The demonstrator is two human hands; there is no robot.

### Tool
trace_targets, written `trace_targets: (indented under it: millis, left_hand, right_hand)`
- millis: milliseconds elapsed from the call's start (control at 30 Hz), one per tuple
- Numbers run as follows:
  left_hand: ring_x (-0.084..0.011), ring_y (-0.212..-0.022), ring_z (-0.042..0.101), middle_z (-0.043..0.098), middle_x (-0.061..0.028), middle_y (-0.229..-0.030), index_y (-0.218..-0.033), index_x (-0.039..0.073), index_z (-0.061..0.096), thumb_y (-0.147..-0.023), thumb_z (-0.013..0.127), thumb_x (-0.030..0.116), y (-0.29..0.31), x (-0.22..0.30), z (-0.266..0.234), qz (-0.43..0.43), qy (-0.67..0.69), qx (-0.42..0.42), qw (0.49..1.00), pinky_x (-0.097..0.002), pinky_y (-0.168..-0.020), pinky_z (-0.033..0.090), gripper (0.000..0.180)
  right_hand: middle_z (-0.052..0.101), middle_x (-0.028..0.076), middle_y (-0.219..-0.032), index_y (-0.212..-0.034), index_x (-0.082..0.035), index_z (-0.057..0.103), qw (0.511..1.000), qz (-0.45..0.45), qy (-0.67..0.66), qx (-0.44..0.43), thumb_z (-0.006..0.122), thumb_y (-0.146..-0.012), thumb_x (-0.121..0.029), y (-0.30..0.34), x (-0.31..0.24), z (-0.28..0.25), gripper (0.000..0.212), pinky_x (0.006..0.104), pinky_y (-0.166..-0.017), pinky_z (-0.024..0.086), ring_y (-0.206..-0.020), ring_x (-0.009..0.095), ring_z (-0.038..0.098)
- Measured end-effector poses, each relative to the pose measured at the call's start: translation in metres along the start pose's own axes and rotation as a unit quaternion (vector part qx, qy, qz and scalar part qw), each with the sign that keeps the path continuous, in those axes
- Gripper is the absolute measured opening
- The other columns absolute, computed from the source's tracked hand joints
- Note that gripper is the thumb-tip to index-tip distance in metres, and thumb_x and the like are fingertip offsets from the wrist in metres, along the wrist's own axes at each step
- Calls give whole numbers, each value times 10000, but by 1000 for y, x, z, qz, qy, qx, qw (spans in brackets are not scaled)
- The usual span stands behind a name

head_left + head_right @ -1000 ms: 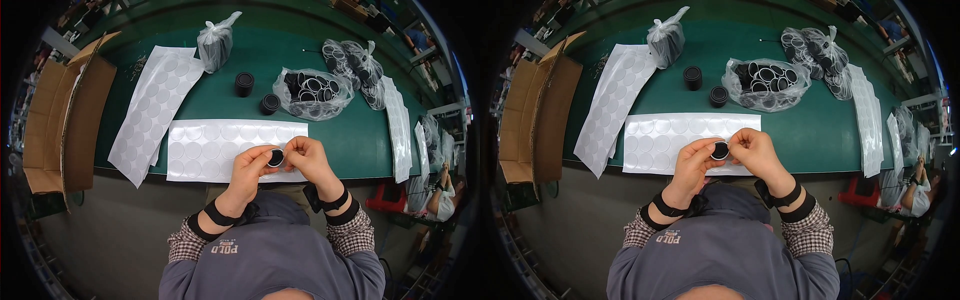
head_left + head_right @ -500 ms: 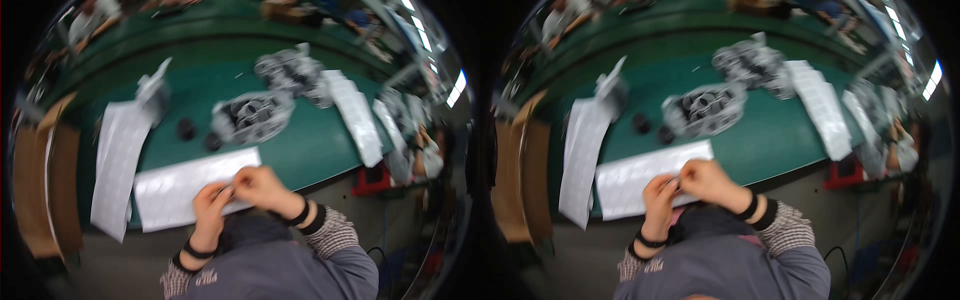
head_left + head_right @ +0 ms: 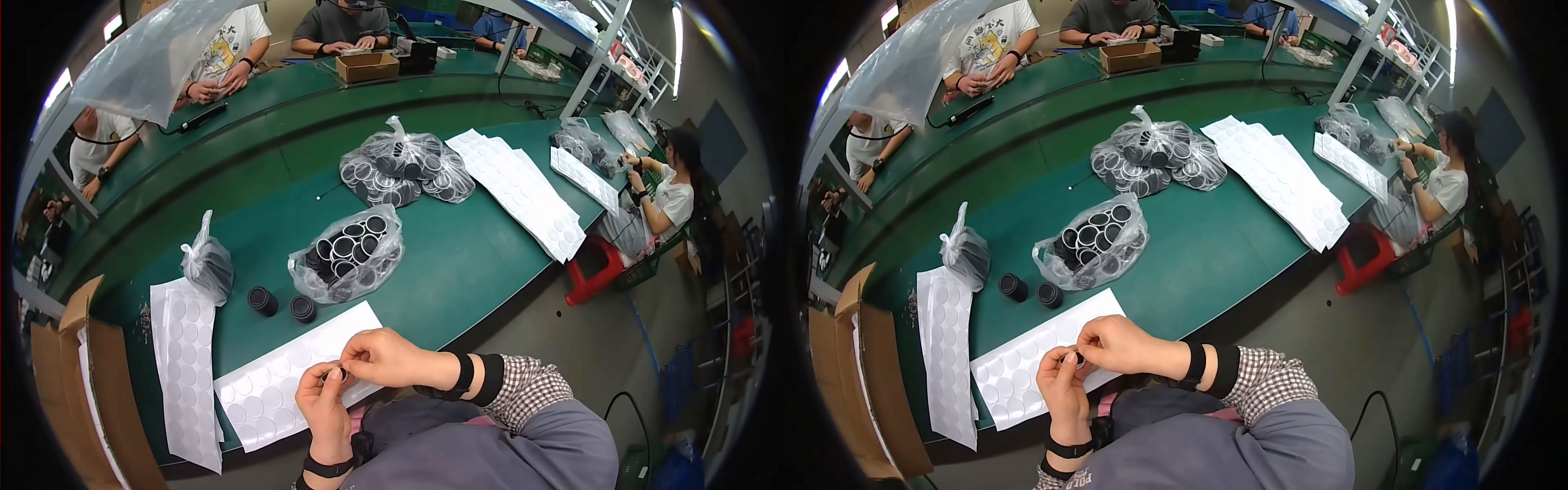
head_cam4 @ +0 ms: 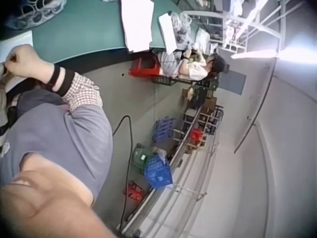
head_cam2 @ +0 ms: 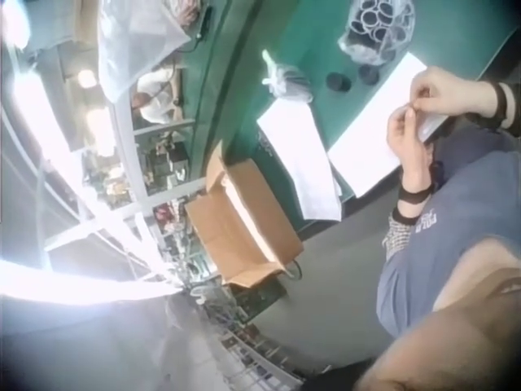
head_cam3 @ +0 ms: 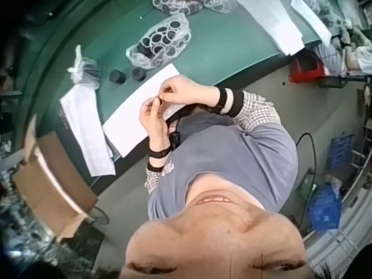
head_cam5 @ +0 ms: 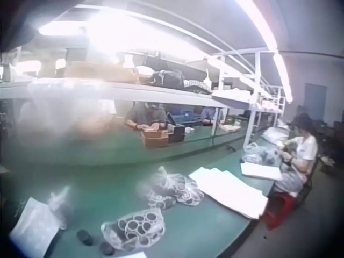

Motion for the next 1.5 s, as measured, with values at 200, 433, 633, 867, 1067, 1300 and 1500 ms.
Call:
trace_targets:
  millis: [200,433,633,867,1067,1300,1500]
  left_hand:
    - [-163,-789,588,598,-110,-883,-900,-29,573,-807,553,25,4,0,6,-21,-1,-1,1000,-284,-663,525,110]
    - [-168,-797,589,596,-122,-912,-968,-44,577,-842,519,67,8,4,6,-38,-14,-8,999,-293,-653,530,177]
    - [-163,-791,589,595,-113,-911,-975,-39,576,-851,509,77,7,8,6,-18,-40,11,999,-287,-626,535,182]
    - [-154,-747,591,596,-101,-876,-927,-27,570,-848,516,79,5,3,-1,-26,-31,10,999,-285,-611,538,143]
    - [-151,-706,591,591,-95,-817,-858,-23,558,-822,546,47,7,0,-9,-23,-11,32,999,-288,-600,533,80]
    - [-144,-700,587,592,-83,-786,-848,-15,564,-825,530,41,4,1,-9,-10,-27,17,999,-286,-598,529,70]
    - [-143,-700,589,600,-86,-789,-843,-28,579,-822,527,35,1,1,-19,17,-78,18,997,-263,-604,515,84]
  right_hand:
    - [608,61,-732,-795,-2,602,998,9,-56,-28,613,-753,-151,-4,4,-2,155,254,-562,455,-620,116,561]
    - [578,-6,-663,-752,-8,609,986,78,-129,-71,658,-761,-203,-3,19,13,202,207,-580,426,-641,53,507]
    - [579,29,-612,-716,-6,609,989,59,-128,-44,657,-739,-232,-9,20,13,232,234,-532,421,-576,78,502]
    - [590,38,-646,-735,-6,614,988,21,-149,-34,656,-733,-210,-10,15,11,208,231,-538,423,-577,80,505]
    - [588,38,-649,-732,-7,612,985,46,-159,-46,639,-738,-189,-9,20,16,185,228,-542,424,-583,78,508]
    - [586,29,-632,-721,-6,610,985,59,-149,-64,631,-739,-183,-12,26,20,179,225,-528,419,-574,78,513]
    - [573,9,-614,-721,-16,610,981,84,-145,-103,658,-750,-232,-13,26,24,223,215,-485,405,-534,72,509]
Point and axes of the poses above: each hand's wrist, its own y-axis away from the middle knuckle, its own z-axis out of the palm, x = y × z, the point moved 7 cm from there along -y, towards the middle knuckle
